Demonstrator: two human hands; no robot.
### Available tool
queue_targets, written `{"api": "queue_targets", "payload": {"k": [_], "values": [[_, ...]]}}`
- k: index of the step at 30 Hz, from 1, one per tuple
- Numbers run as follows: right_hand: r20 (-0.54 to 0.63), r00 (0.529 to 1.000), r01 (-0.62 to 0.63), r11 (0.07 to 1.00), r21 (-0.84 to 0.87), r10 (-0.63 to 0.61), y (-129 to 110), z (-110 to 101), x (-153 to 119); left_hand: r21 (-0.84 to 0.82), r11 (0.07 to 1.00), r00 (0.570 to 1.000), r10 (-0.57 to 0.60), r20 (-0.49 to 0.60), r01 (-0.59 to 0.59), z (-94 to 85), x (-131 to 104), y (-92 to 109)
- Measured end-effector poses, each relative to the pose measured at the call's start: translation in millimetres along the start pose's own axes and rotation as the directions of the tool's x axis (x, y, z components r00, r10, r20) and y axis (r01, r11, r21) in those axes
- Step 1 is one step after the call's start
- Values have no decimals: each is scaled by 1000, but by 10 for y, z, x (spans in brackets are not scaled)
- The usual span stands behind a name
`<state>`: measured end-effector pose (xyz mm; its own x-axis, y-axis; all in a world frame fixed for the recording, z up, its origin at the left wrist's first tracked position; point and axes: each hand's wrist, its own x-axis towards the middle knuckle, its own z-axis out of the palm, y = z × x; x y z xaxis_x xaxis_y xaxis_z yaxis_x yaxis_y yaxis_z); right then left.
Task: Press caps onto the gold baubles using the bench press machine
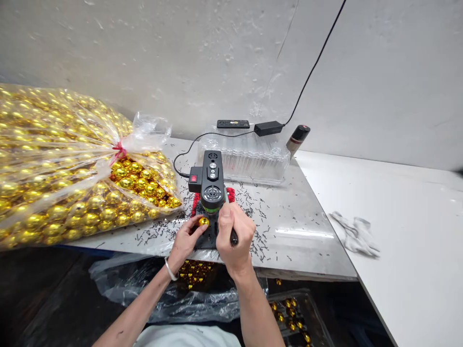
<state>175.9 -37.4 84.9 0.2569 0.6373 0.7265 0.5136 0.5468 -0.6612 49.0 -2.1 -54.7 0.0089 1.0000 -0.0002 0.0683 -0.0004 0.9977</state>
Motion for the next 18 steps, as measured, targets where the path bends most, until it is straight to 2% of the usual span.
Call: {"api": "queue_targets", "payload": {"k": [4,9,14,18], "values": [[-17,1000,17,1000,14,-16,5,15,-41,327,924,978,208,6,-198,-2,10,-19],[-23,998,61,998,1,-61,54,20,-111,444,809,921,369,127,-385,-4,-6,13],[29,993,119,993,-12,-118,121,-12,-179,490,788,925,357,129,-372,51,15,-21],[55,979,196,981,-3,-196,282,-12,-340,504,783,928,348,131,-365,67,38,-50]]}}
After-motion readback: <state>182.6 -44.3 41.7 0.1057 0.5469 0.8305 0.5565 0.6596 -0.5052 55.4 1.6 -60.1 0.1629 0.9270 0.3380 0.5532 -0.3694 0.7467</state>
